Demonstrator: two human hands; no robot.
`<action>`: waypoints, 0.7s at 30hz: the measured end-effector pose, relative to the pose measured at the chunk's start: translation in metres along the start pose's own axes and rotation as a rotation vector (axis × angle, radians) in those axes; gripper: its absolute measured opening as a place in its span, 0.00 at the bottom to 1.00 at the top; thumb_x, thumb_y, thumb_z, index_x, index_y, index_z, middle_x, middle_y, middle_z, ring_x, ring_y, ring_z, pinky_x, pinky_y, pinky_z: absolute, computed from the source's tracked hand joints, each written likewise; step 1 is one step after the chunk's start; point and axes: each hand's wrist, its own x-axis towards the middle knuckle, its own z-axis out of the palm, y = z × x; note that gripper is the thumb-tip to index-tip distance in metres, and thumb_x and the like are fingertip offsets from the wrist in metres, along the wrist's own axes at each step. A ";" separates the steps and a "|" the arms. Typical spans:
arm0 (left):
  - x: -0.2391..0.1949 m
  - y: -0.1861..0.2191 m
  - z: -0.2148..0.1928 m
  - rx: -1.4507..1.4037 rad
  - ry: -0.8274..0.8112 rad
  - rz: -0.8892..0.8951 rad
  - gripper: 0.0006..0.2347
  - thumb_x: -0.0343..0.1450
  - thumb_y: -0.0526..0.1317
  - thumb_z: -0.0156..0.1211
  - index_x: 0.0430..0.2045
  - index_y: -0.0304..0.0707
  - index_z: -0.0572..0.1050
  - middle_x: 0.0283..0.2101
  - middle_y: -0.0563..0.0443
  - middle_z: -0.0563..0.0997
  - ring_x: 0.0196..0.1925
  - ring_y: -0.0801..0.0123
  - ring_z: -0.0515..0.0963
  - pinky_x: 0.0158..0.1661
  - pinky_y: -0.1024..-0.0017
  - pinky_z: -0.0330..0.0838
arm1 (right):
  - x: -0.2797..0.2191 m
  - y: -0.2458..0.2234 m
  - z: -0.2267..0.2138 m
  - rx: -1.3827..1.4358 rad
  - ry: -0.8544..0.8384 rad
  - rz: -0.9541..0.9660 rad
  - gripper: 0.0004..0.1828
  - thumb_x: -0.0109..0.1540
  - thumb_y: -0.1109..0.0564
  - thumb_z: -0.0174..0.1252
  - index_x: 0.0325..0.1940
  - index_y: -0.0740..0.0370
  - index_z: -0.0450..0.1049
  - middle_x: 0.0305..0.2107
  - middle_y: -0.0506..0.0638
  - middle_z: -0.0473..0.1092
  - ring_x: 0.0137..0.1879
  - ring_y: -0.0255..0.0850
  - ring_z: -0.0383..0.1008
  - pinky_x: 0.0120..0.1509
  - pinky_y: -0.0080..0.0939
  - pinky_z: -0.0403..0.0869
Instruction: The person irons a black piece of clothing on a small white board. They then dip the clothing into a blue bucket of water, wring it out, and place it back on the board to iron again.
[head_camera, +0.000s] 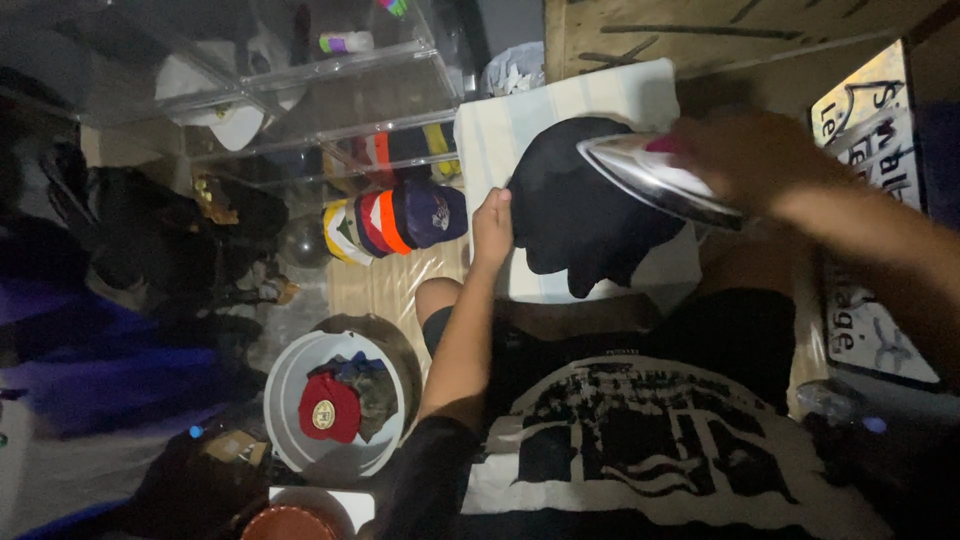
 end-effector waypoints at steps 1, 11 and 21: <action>0.001 -0.001 0.001 0.003 0.006 0.032 0.16 0.77 0.48 0.34 0.22 0.39 0.59 0.19 0.50 0.62 0.24 0.65 0.64 0.29 0.61 0.56 | -0.001 0.007 -0.001 -0.029 -0.069 0.074 0.17 0.63 0.42 0.47 0.52 0.47 0.72 0.43 0.57 0.76 0.48 0.58 0.78 0.44 0.58 0.76; 0.001 -0.005 0.007 -0.001 0.017 0.012 0.16 0.77 0.48 0.36 0.20 0.39 0.58 0.19 0.50 0.63 0.24 0.65 0.65 0.30 0.62 0.57 | 0.016 -0.004 0.013 -0.283 0.044 -0.014 0.27 0.62 0.34 0.38 0.33 0.46 0.79 0.29 0.52 0.78 0.39 0.53 0.80 0.38 0.55 0.70; -0.002 0.001 -0.004 -0.005 -0.050 -0.036 0.16 0.77 0.48 0.37 0.21 0.39 0.59 0.20 0.51 0.65 0.25 0.67 0.66 0.30 0.65 0.58 | 0.030 -0.007 0.009 -0.134 0.214 -0.414 0.22 0.61 0.36 0.43 0.29 0.52 0.73 0.24 0.51 0.72 0.32 0.49 0.74 0.33 0.51 0.68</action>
